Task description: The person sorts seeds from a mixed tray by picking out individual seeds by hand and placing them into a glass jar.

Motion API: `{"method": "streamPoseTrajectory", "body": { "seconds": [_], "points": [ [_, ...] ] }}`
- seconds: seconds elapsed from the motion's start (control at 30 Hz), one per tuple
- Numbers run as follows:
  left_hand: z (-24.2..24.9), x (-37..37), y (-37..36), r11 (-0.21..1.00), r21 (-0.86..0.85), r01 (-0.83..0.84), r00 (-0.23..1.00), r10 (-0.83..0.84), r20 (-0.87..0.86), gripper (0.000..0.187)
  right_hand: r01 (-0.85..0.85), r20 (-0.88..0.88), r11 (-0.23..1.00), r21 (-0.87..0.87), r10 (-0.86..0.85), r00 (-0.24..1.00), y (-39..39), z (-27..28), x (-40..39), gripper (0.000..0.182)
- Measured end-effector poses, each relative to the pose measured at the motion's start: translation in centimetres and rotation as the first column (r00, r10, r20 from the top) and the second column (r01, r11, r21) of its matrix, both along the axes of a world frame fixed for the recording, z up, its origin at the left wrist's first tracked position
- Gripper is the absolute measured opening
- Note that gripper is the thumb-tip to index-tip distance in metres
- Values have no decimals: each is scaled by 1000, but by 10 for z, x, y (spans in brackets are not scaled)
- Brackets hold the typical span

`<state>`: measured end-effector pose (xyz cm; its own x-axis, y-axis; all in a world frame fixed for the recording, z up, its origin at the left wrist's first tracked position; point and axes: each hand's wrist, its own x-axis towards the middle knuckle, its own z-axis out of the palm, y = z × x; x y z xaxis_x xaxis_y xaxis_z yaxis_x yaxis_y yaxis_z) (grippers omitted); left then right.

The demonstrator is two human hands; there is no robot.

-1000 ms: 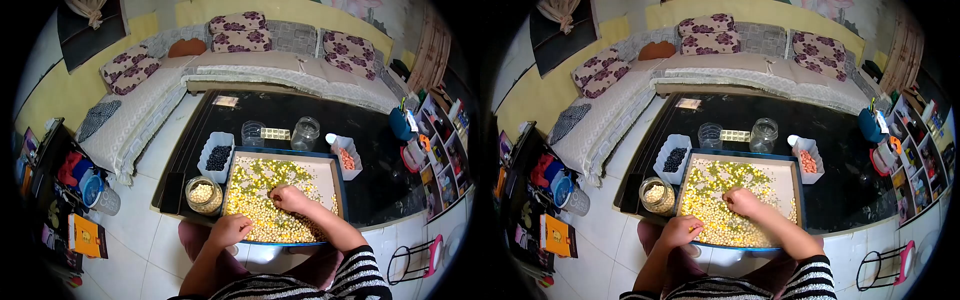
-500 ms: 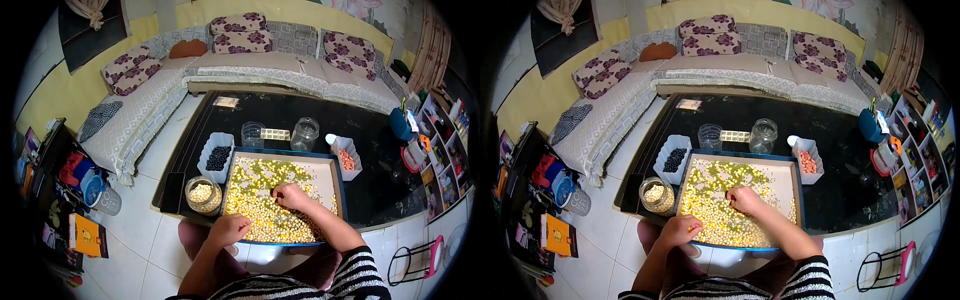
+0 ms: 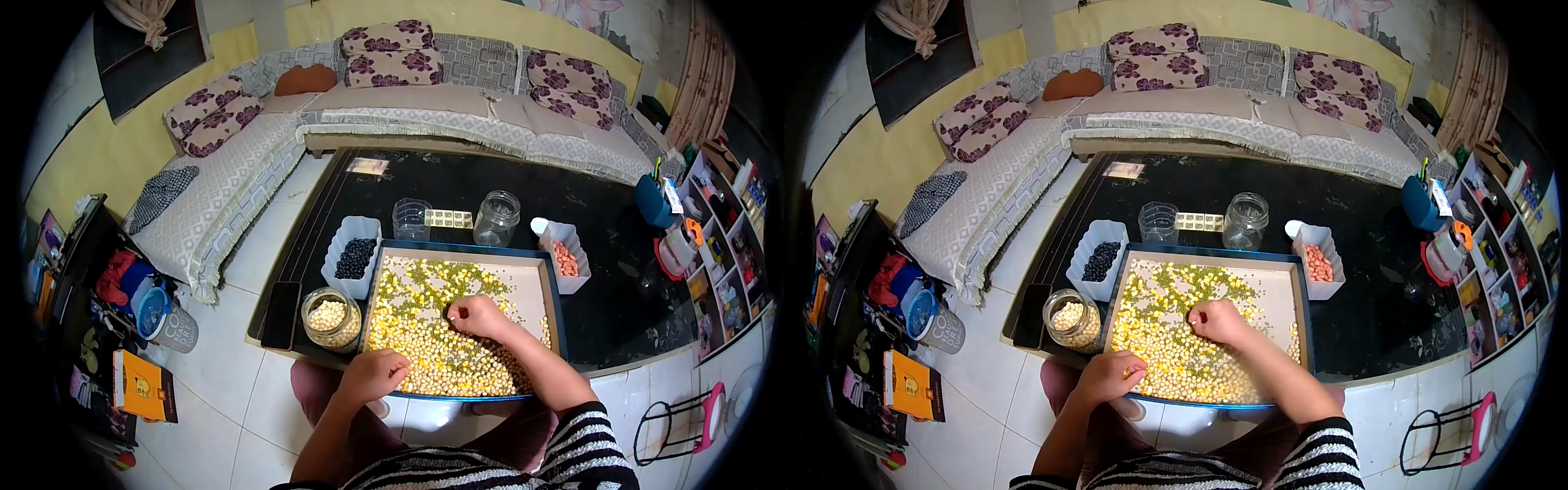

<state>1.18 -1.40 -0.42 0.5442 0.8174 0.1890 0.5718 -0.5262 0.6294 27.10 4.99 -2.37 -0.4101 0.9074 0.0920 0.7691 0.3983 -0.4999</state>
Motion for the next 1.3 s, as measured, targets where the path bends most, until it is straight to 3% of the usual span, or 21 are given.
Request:
{"method": "streamPoseTrajectory", "body": {
  "seconds": [0.07,0.1,0.17,0.23,0.3,0.53,0.63,0.7,0.73,0.83,0.87,0.9,1.03,1.1,1.17,1.3],
  "points": [
    [0,0,0,1000,-13,-1,1000,1,27,11,4,-433,920,-391,-187,882,4,-3,2,14],
    [1,0,0,1000,-25,-2,999,4,54,10,4,-431,921,-390,-186,883,4,2,0,14],
    [-4,0,1,1000,-4,6,996,-5,89,10,-148,-624,840,-522,-258,738,6,14,-7,13],
    [-7,-1,1,1000,17,4,993,-6,115,10,-139,-606,850,-508,-238,760,8,31,-26,11],
    [-7,0,1,1000,25,6,994,-9,112,10,-238,-686,903,-357,-81,724,13,47,-49,11],
    [-4,0,0,1000,20,-9,997,7,78,11,-271,-541,958,97,280,793,24,89,-146,13],
    [-5,0,-1,1000,-1,-15,998,15,66,12,-236,-473,944,229,320,821,27,84,-154,16],
    [-6,0,0,1000,-9,-4,998,5,58,13,-184,-465,961,205,261,846,27,85,-137,16],
    [-4,-1,0,1000,-3,-1,999,1,35,13,-147,-552,979,142,202,809,26,79,-124,12],
    [-2,-1,1,1000,-3,8,999,-8,31,13,-57,-358,994,90,86,930,22,61,-72,10],
    [-3,-1,0,1000,-12,-1,999,1,33,14,-58,-256,996,-61,41,966,22,52,-55,10],
    [-3,-1,1,1000,-20,-9,999,9,35,14,-61,-292,998,6,60,955,19,30,-39,7],
    [-3,0,0,1000,-27,-11,1000,11,28,14,-3,-88,989,-145,-10,996,-1,14,-16,17],
    [-3,-1,1,1000,-6,-4,1000,4,26,14,-2,-110,991,-131,-13,994,-4,7,-17,15],
    [-2,-1,0,1000,-11,-9,1000,9,19,13,-75,-11,997,12,75,997,0,-7,-18,14],
    [-4,0,-1,1000,4,-24,998,24,61,12,-81,29,997,19,80,996,-1,-4,-21,14]
  ]
}}
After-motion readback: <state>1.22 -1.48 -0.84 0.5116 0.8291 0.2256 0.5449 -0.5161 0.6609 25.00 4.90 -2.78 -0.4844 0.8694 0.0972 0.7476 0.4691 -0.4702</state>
